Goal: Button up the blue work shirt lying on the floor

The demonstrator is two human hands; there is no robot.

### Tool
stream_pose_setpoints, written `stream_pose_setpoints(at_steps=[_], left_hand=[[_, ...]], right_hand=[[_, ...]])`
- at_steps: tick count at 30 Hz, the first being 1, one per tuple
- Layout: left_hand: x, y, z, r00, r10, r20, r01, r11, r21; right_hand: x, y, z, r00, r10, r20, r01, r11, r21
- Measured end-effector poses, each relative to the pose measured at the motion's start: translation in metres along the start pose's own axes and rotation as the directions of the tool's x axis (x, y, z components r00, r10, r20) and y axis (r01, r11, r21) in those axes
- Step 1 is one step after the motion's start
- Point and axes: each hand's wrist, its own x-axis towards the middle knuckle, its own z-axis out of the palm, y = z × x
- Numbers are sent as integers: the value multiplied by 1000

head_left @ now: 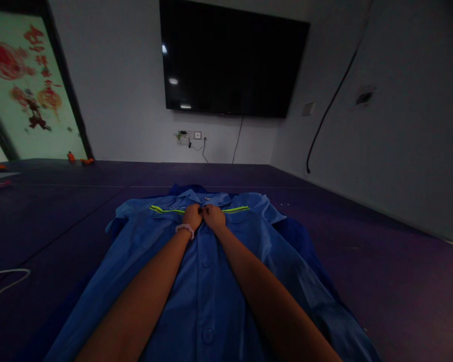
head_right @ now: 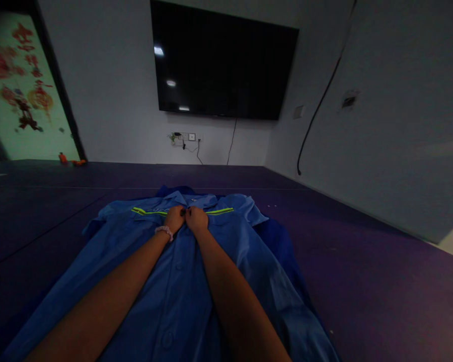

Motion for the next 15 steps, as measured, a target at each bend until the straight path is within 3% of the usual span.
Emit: stream_pose_setpoints(at_steps=[15], left_hand=[[-1,3,-5,999,30,17,-30,999,29]], right_hand=[[0,0,-1,1000,-7,-2,7,1000,-5]])
